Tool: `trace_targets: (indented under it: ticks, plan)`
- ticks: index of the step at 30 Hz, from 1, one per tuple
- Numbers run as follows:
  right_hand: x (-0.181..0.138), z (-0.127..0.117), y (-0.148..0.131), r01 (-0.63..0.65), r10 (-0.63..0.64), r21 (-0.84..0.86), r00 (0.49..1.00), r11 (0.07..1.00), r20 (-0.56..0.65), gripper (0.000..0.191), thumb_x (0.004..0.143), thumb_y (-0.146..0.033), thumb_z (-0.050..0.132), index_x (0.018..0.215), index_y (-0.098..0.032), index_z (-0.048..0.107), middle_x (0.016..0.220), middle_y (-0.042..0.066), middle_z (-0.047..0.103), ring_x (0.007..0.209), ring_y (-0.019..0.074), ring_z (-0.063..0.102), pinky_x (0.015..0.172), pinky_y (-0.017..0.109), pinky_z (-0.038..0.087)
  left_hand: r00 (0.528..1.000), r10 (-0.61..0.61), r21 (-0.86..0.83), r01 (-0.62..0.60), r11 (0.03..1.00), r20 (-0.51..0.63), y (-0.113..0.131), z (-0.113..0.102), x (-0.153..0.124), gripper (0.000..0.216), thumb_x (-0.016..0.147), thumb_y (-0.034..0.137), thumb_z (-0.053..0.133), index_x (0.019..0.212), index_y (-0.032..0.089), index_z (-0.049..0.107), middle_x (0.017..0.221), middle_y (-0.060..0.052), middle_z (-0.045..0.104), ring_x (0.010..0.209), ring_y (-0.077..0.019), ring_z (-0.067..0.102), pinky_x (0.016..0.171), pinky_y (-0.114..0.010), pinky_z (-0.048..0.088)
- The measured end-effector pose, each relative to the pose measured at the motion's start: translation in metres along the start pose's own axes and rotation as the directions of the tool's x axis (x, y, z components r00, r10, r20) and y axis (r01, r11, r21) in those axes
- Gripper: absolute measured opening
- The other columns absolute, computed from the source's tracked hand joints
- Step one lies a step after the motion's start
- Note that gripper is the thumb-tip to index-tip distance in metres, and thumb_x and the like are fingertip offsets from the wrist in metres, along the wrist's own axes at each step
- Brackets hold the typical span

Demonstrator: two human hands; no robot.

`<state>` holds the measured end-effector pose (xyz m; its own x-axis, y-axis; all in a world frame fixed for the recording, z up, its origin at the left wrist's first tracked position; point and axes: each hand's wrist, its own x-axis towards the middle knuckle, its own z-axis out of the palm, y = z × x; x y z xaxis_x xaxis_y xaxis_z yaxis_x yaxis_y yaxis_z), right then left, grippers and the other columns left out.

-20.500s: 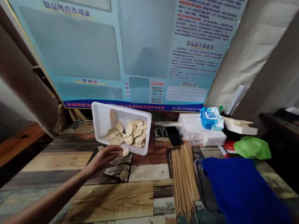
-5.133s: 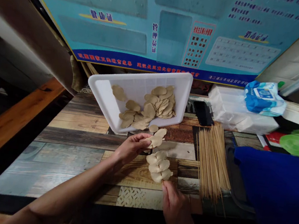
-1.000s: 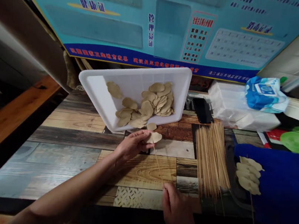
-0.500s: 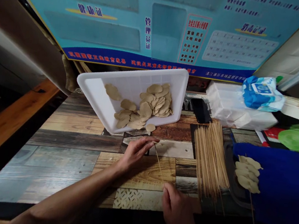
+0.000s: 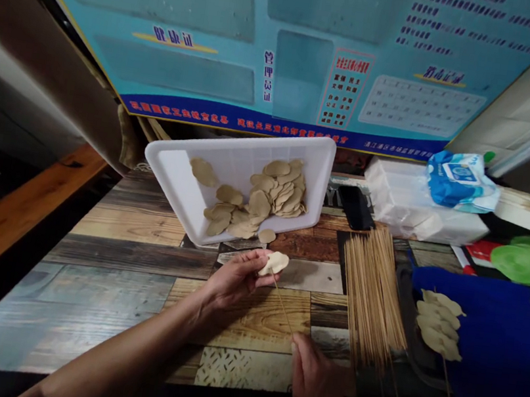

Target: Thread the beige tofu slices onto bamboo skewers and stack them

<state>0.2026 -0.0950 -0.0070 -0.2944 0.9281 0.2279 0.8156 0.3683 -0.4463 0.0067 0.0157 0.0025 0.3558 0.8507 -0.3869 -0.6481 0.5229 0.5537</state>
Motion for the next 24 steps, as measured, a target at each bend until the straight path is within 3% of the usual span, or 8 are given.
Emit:
trace_targets:
  ticks: [6, 18, 24]
  plan:
    - [-0.002, 0.003, 0.000, -0.028, 0.028, -0.004, 1.000, 1.000, 0.014, 0.031, 0.093, -0.024, 0.031, 0.090, -0.020, 0.062, 0.080, 0.004, 0.074, 0.069, 0.0174, 0.071, 0.058, 0.025, 0.057, 0.986, 0.145, 0.070, -0.139, 0.988, -0.080, -0.005, 0.001, 0.000, 0.029, 0.059, 0.026, 0.078, 0.081, 0.015, 0.064, 0.082, -0.003, 0.067, 0.073, -0.0141, 0.063, 0.069, -0.028, 0.053]
    - [-0.007, 0.002, -0.001, -0.058, 0.049, 0.069, 0.991, 0.996, 0.124, 0.033, 0.092, -0.024, 0.029, 0.094, -0.022, 0.062, 0.080, 0.005, 0.073, 0.073, 0.0177, 0.071, 0.062, 0.025, 0.056, 0.934, 0.350, 0.243, -0.324, 0.914, -0.070, -0.011, -0.003, 0.001, 0.027, 0.061, 0.029, 0.076, 0.082, 0.015, 0.065, 0.072, 0.001, 0.064, 0.065, -0.0101, 0.057, 0.066, -0.024, 0.049]
    - [-0.004, -0.005, -0.011, -0.105, 0.092, 0.099, 0.988, 0.990, 0.123, 0.034, 0.093, -0.025, 0.029, 0.087, -0.021, 0.062, 0.076, 0.003, 0.072, 0.069, 0.0172, 0.070, 0.059, 0.025, 0.054, 0.947, 0.315, 0.256, -0.290, 0.922, -0.065, -0.017, 0.002, -0.003, 0.047, 0.060, 0.029, 0.077, 0.102, 0.018, 0.060, 0.059, 0.006, 0.056, 0.058, -0.0085, 0.053, 0.065, -0.025, 0.048]
